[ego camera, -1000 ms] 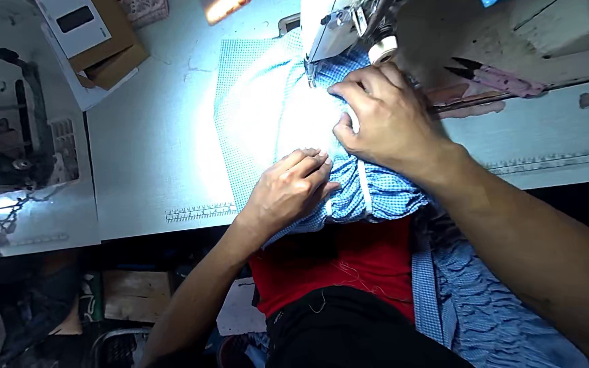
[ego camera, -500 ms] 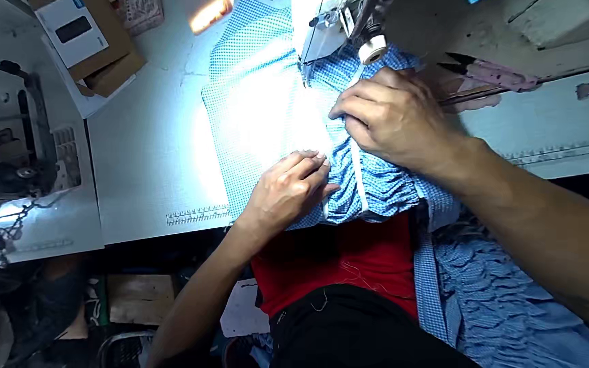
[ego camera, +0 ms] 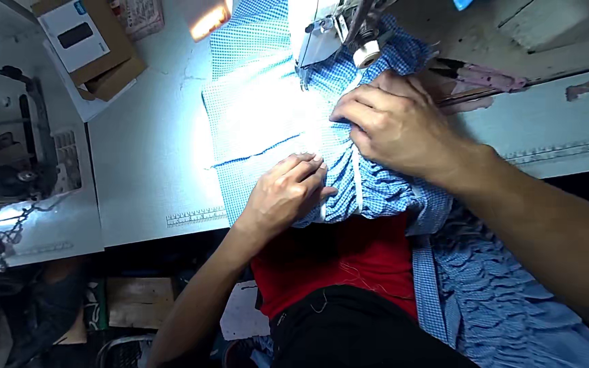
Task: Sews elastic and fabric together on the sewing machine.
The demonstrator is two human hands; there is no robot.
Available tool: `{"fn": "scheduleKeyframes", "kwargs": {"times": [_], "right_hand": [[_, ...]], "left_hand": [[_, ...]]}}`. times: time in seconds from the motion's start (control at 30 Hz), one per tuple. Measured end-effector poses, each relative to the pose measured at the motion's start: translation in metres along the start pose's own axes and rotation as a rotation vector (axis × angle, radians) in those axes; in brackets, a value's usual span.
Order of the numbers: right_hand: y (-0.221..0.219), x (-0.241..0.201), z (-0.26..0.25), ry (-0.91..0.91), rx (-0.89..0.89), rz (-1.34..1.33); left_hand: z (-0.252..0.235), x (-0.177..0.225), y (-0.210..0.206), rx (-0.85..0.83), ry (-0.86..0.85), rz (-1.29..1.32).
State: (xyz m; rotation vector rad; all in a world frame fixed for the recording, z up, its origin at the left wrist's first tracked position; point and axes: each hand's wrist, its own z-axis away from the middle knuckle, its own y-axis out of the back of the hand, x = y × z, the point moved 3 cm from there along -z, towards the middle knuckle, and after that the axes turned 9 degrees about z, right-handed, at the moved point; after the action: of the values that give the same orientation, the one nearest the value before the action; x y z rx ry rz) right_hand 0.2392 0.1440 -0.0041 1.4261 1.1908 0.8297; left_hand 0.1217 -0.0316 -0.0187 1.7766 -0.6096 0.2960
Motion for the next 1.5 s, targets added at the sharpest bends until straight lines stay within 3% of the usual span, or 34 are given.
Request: {"fn": "scheduleKeyframes", "kwargs": {"times": [0.17,0.37,0.53,0.93,1.37,1.5], "right_hand": [[-0.0004,-0.0014,0.0016,-0.111,-0.016,0.069],[-0.0047,-0.004,0.0016,-0.009,0.024,0.004],[-0.0054,-0.0001,0.0034,-0.083,-0.014,0.032],[-0.0062,-0.0023,0.0007,0.008,0.041,-0.003],[-0.0072,0.0021,-0.001,-0.095,-0.017,0.033],[-0.0057,0.0001,-0.0029,-0.008,0.031,0.01]], "left_hand": [[-0.0004,-0.0003,-0.0007,0.018,0.001,-0.007],[0.0005,0.0012,-0.0007,0.011,0.005,0.006],[0.0011,0.0002,-0.0004,0.027,0.005,0.028],[0.0003,0.0011,-0.0003,0.024,-0.001,-0.003],[0.0008,0.0023,-0.0005,0.018,-0.001,-0.008],[0.0006,0.0023,-0.0008,0.017,-0.011,-0.009]]}}
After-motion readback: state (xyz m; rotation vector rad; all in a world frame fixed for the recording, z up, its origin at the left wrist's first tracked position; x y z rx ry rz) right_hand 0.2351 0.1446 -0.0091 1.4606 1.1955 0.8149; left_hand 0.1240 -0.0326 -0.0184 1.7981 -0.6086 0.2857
